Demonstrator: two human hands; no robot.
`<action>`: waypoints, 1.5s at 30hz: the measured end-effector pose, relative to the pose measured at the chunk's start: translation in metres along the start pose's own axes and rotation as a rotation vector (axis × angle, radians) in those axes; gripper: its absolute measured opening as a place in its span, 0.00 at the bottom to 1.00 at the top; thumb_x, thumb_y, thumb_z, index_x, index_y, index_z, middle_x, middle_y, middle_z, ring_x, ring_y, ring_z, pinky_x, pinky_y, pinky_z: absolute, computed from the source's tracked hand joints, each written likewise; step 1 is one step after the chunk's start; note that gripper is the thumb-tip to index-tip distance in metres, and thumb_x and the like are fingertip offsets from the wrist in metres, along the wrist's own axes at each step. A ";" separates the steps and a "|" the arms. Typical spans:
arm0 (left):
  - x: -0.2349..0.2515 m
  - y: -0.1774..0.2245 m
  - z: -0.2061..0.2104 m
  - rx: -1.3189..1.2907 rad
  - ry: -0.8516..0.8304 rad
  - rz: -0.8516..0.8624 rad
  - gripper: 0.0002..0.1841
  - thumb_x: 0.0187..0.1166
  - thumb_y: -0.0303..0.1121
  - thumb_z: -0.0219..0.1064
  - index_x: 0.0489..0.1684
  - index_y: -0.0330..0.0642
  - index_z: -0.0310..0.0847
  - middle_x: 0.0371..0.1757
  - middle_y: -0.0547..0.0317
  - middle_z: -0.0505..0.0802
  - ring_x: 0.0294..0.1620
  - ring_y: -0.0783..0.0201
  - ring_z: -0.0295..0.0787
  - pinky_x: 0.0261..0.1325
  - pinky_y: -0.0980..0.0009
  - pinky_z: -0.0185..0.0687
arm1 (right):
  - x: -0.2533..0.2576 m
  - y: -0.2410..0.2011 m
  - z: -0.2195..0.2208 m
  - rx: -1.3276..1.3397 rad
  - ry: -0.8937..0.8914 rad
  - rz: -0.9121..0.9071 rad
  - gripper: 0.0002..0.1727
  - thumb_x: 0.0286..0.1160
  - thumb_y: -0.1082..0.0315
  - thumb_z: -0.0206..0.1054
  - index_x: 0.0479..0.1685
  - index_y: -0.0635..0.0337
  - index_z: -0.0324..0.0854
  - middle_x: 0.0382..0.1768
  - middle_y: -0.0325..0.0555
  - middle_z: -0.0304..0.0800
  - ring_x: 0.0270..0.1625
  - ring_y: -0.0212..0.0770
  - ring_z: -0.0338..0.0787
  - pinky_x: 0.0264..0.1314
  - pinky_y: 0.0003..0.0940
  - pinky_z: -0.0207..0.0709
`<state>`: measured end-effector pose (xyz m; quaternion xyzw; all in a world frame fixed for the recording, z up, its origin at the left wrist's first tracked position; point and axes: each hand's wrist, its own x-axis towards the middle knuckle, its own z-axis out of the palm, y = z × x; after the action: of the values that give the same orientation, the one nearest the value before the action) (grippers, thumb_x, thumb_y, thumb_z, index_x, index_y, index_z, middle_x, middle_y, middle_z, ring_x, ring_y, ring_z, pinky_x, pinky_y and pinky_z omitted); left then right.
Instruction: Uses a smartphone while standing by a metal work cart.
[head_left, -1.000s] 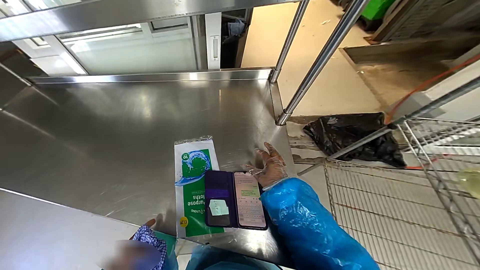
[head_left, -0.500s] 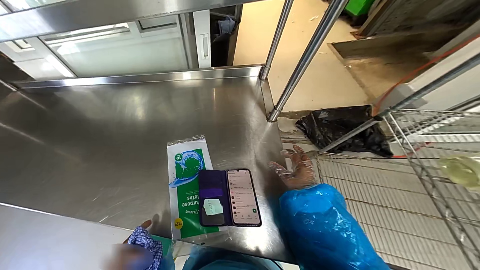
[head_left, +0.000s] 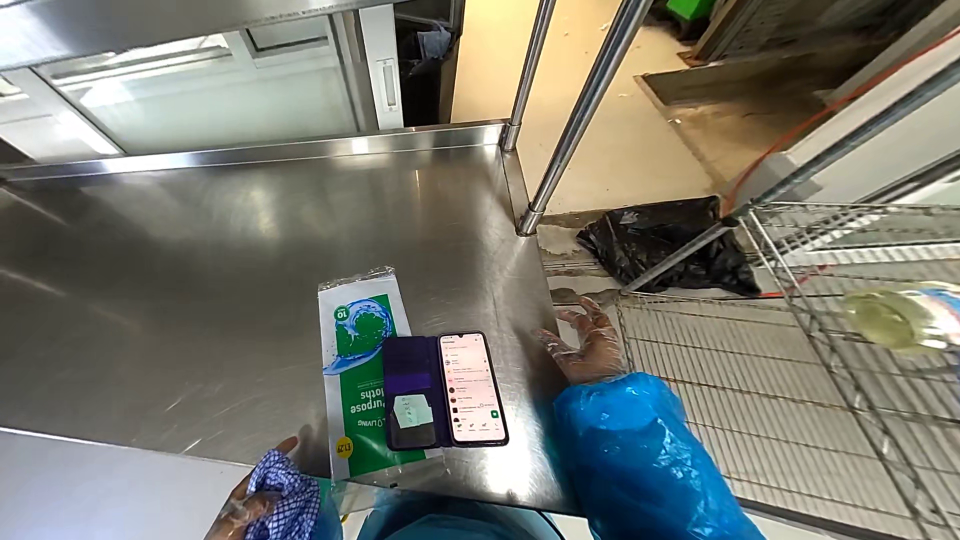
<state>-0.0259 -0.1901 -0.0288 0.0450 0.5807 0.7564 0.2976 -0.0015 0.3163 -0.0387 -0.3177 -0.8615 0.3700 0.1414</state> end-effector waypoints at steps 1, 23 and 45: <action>0.001 0.000 0.001 -0.001 -0.003 0.002 0.32 0.69 0.40 0.75 0.77 0.46 0.77 0.53 0.68 0.96 0.49 0.76 0.92 0.57 0.75 0.87 | 0.000 -0.002 0.000 -0.003 -0.004 0.004 0.28 0.64 0.66 0.84 0.64 0.69 0.85 0.88 0.68 0.60 0.85 0.72 0.67 0.81 0.70 0.62; -0.007 -0.006 -0.003 0.004 0.044 0.015 0.33 0.68 0.40 0.75 0.77 0.44 0.76 0.53 0.68 0.96 0.49 0.76 0.92 0.57 0.75 0.87 | -0.022 -0.064 0.051 -0.198 -0.242 -0.228 0.53 0.45 0.47 0.91 0.79 0.63 0.77 0.92 0.64 0.54 0.92 0.68 0.55 0.89 0.70 0.46; -0.012 -0.007 0.002 -0.013 0.041 0.023 0.36 0.65 0.44 0.78 0.77 0.43 0.75 0.51 0.67 0.96 0.47 0.75 0.93 0.55 0.74 0.87 | -0.013 -0.036 0.024 0.223 -0.023 -0.140 0.28 0.75 0.59 0.72 0.69 0.71 0.81 0.88 0.69 0.60 0.87 0.67 0.64 0.85 0.62 0.61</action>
<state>-0.0122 -0.1937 -0.0308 0.0344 0.5810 0.7645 0.2772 -0.0194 0.2760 -0.0286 -0.2346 -0.8367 0.4564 0.1915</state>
